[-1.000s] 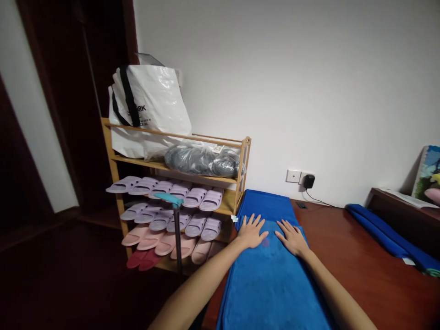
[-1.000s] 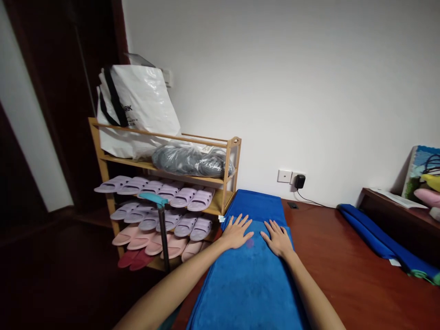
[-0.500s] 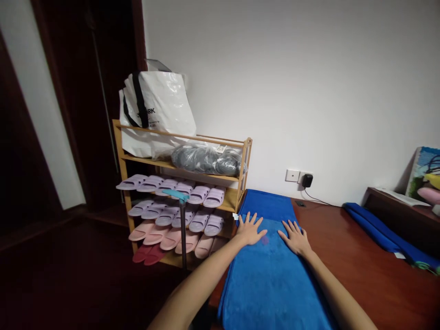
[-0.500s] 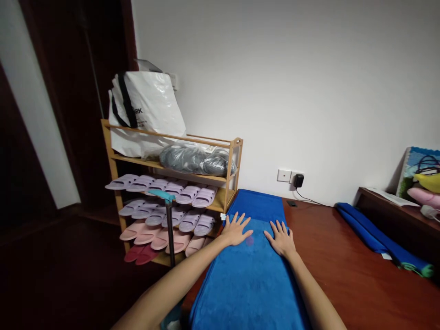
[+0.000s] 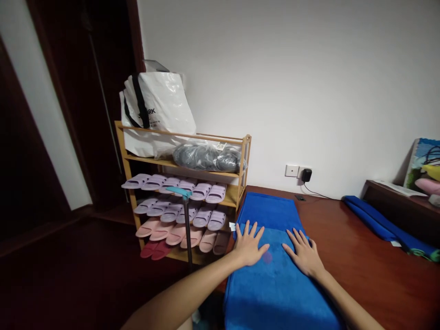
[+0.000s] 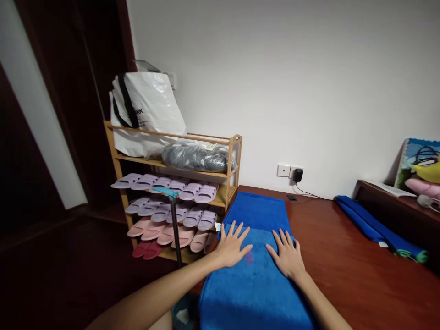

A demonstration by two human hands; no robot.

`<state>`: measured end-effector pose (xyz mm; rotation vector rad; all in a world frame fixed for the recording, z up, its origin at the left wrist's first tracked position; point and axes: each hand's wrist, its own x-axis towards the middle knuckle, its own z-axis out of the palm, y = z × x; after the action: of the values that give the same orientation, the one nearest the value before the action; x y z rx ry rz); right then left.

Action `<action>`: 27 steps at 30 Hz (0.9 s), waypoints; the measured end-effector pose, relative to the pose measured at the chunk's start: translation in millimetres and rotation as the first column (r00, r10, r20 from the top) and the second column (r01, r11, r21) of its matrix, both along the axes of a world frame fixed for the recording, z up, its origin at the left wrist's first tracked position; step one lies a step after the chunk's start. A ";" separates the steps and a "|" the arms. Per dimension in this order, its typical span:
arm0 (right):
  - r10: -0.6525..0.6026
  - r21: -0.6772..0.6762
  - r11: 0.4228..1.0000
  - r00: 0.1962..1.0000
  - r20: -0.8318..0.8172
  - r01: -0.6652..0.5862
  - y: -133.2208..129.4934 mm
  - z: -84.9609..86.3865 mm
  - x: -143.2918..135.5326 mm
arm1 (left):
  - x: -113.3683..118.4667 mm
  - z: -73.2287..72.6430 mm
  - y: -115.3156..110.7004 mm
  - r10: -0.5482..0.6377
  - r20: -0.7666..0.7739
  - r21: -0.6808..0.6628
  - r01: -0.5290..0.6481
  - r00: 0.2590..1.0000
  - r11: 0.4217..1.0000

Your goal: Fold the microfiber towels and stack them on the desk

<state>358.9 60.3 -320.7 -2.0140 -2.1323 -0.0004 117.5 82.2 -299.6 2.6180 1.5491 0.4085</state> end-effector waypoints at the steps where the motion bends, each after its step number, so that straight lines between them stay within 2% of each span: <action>1: 0.002 0.009 1.000 1.000 -0.004 -0.002 -6.1 -0.4 -0.6 | -0.6 0.7 -6.7 0.002 0.000 -0.004 -0.002 1.000 1.000; 11: -0.019 0.050 0.999 1.000 -0.011 0.020 -60.7 -4.8 -8.8 | -7.9 2.6 -58.3 -0.004 0.009 -0.020 0.005 1.000 1.000; 15: 0.005 0.038 0.999 0.998 -0.067 -0.002 -68.9 -7.3 -4.5 | -12.5 6.5 -67.2 -0.034 0.014 -0.010 0.035 0.999 0.999; 18: 0.027 0.005 1.000 0.980 -0.196 -0.027 -64.6 -5.0 14.0 | -22.5 10.6 -56.6 -0.083 0.048 0.006 0.083 0.995 0.997; 21: 0.045 0.062 0.998 0.950 -0.308 -0.027 -56.5 2.2 40.9 | -40.4 16.9 -35.5 -0.114 0.121 0.036 0.110 0.986 0.993; 24: 0.066 0.044 0.998 0.930 -0.361 -0.053 -49.2 12.8 60.8 | -59.2 24.3 -15.5 -0.113 0.182 -0.015 0.117 0.977 0.993; 27: 0.068 -0.011 0.997 0.916 -0.396 -0.079 -44.3 22.4 66.4 | -71.2 28.7 -1.9 -0.106 0.213 -0.083 0.126 0.971 0.989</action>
<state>425.4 16.0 -298.3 -1.7594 -1.9509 0.4143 46.3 80.4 -270.9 2.4860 1.3111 0.5629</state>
